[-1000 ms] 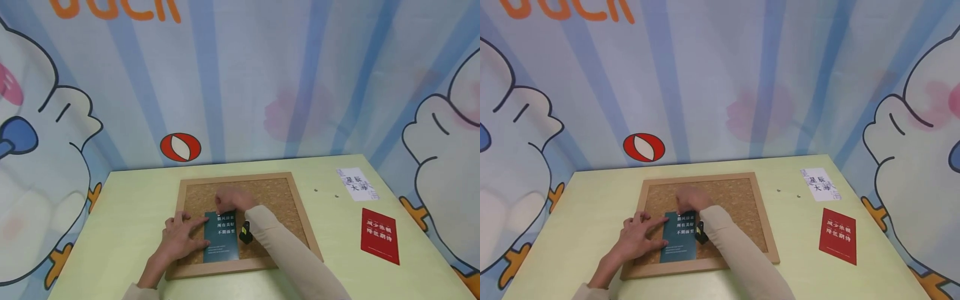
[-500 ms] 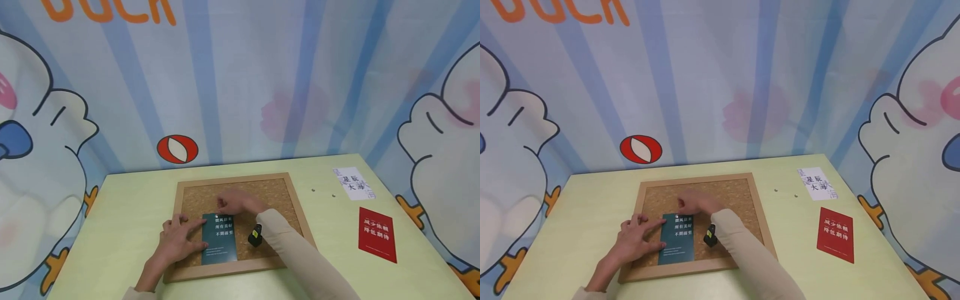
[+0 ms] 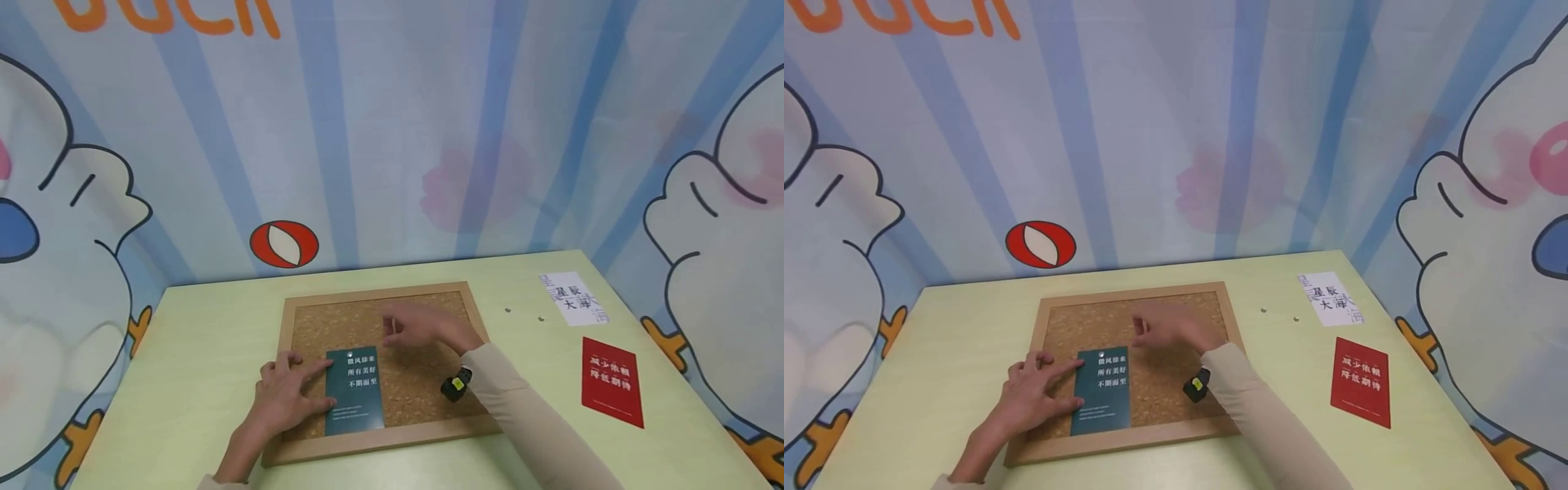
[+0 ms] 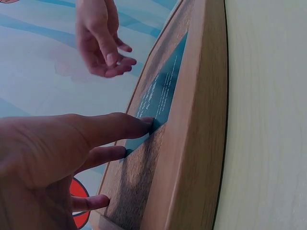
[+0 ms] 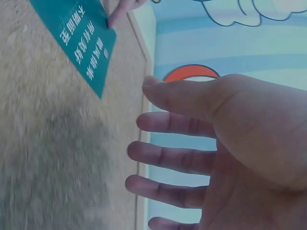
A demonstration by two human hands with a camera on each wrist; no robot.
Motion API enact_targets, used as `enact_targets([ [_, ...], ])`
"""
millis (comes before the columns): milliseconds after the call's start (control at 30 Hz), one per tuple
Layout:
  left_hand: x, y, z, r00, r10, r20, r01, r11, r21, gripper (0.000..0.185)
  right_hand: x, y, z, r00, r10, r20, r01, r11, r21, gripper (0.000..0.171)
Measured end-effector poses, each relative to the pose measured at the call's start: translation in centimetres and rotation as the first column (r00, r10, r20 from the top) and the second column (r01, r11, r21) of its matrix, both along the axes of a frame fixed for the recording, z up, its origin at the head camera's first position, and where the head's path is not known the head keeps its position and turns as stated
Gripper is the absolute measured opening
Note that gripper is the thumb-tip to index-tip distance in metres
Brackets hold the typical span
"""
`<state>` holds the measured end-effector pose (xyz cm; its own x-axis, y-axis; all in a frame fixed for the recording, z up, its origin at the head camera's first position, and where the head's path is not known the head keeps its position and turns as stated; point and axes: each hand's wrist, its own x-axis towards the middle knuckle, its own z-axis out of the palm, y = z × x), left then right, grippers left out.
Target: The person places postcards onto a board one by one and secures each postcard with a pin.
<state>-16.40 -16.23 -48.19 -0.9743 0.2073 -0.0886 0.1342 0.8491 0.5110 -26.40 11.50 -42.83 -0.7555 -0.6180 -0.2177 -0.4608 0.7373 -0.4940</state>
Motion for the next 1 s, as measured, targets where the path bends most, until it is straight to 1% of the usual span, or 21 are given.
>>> enact_targets([
  [67,0.0,-0.1,0.0,1.000,0.000,-0.001,0.000,1.000,0.004,0.068,0.2,1.0,0.2,1.000,0.012,-0.025,-0.012,1.000,0.012,0.010],
  [233,0.1,-0.1,0.0,1.000,-0.001,-0.008,0.001,1.000,0.013,0.067,1.2,4.3,1.1,0.999,-0.005,-0.032,0.005,1.000,0.017,0.011],
  [300,0.1,0.0,0.0,1.000,-0.002,-0.009,0.002,1.000,0.016,0.067,1.7,5.9,1.4,0.999,-0.034,-0.029,0.034,0.999,0.018,0.011],
  [433,0.0,-0.1,-0.1,1.000,-0.001,0.000,0.001,1.000,0.010,0.067,2.6,9.0,1.9,0.995,-0.075,-0.062,0.076,0.997,0.025,0.014],
  [600,-0.1,-0.1,-0.1,1.000,0.003,0.007,-0.003,1.000,-0.007,0.068,3.9,12.5,1.9,0.987,-0.128,-0.102,0.133,0.990,0.046,0.014],
  [767,0.0,-0.1,0.0,1.000,0.001,0.004,-0.001,1.000,0.006,0.067,5.3,15.9,1.5,0.977,-0.171,-0.124,0.180,0.982,0.064,0.018],
  [900,0.1,-0.1,0.1,1.000,0.004,0.001,-0.004,1.000,0.009,0.067,6.1,18.4,1.2,0.963,-0.230,-0.142,0.246,0.963,0.110,0.024],
  [1000,0.1,-0.1,0.1,1.000,0.005,-0.006,-0.005,1.000,0.007,0.067,6.6,20.2,0.9,0.946,-0.290,-0.147,0.311,0.938,0.151,0.028],
])
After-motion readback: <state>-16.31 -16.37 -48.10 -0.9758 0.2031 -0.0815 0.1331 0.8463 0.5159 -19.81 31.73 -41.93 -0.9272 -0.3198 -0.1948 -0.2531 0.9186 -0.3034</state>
